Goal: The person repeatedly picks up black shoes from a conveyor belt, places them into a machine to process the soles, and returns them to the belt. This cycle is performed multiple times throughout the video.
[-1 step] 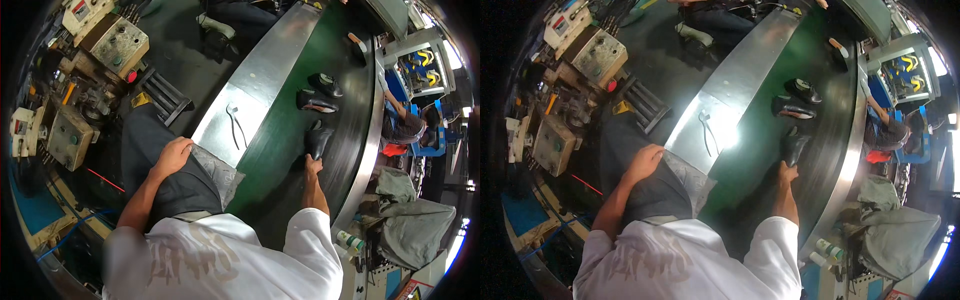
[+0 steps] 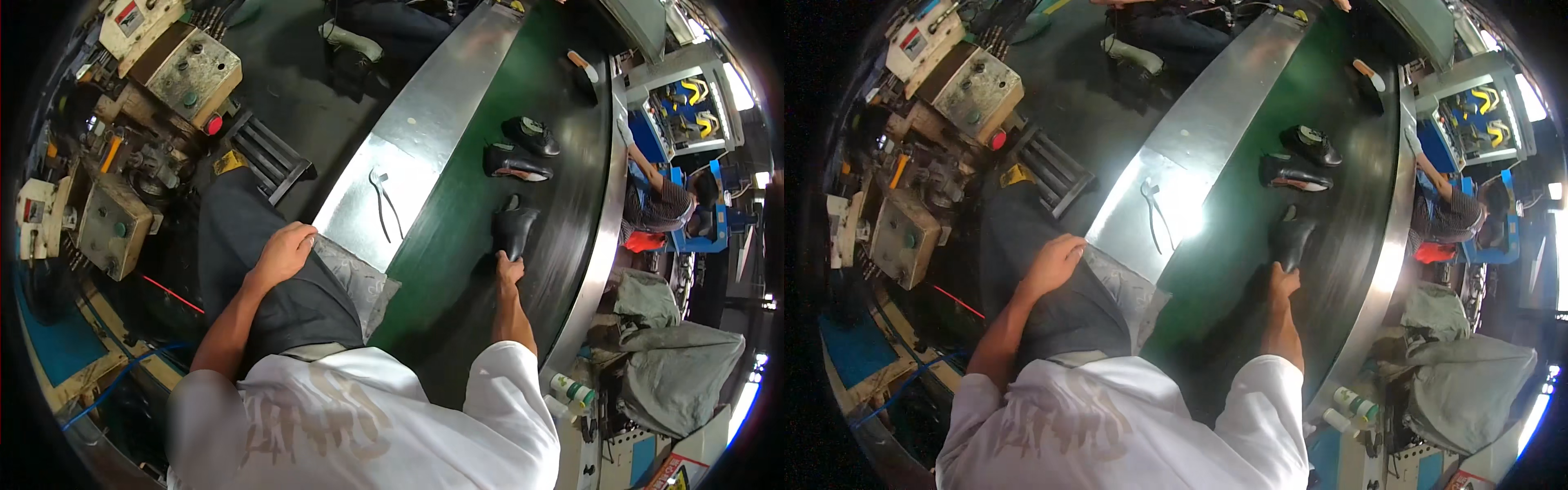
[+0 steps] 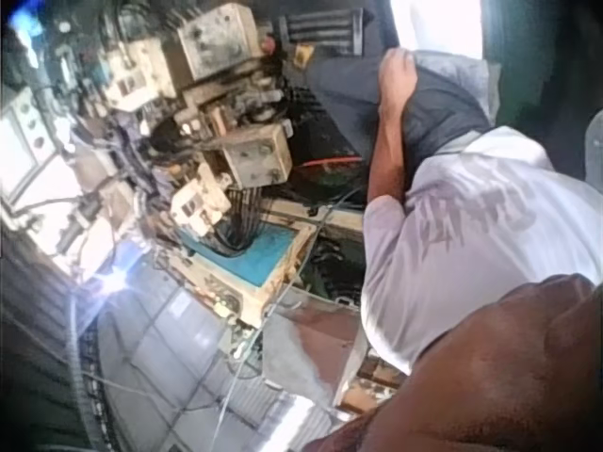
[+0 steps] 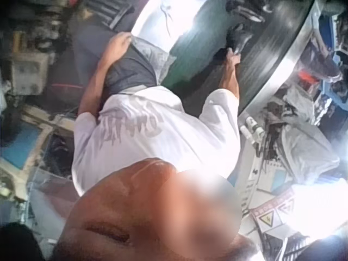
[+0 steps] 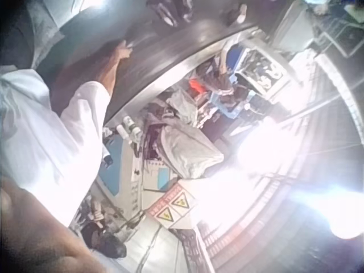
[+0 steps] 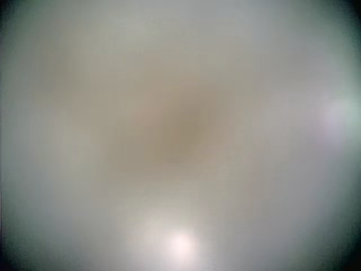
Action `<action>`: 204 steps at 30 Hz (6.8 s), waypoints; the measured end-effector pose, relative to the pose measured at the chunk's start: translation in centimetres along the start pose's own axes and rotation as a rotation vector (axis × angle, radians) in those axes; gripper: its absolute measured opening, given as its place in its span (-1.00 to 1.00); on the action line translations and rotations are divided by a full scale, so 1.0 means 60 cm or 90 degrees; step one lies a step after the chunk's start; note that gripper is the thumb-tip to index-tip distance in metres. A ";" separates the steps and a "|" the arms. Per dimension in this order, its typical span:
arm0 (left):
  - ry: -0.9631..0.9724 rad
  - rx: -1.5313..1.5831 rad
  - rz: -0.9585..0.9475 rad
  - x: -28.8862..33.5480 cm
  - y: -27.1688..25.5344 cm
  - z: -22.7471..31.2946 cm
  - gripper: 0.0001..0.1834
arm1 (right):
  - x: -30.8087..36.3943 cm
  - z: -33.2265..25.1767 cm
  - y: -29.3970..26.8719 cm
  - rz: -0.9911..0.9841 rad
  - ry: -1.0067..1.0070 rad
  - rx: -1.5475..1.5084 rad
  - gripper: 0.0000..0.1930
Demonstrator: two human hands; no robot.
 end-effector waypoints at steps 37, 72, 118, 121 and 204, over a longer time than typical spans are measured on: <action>-0.177 0.084 0.466 0.139 -0.333 -0.185 -0.62 | 0.891 -0.604 -0.057 -0.532 -1.140 0.008 -0.06; -0.393 -0.758 0.985 0.519 -0.862 -0.327 -0.56 | 1.195 -1.206 0.115 -0.271 -1.281 -0.237 -0.22; -0.375 -0.950 1.036 0.526 -0.870 -0.365 -0.73 | 1.370 -1.432 0.139 -0.218 -1.277 -0.463 -0.37; -0.369 -0.937 1.021 0.527 -0.869 -0.364 -0.74 | 1.324 -1.385 0.127 -0.275 -1.347 -0.487 -0.23; -0.206 -0.033 0.488 0.184 -0.354 -0.196 -0.71 | 0.875 -0.622 0.029 -0.531 -1.216 0.077 -0.13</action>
Point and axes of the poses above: each hand's wrist, its own x-axis away from the middle knuckle, its own y-axis out of the palm, z = x × y, the point moved 5 cm from there along -x, towards the middle knuckle, and after that the axes turned 1 degree about y, right-handed, at the moved point
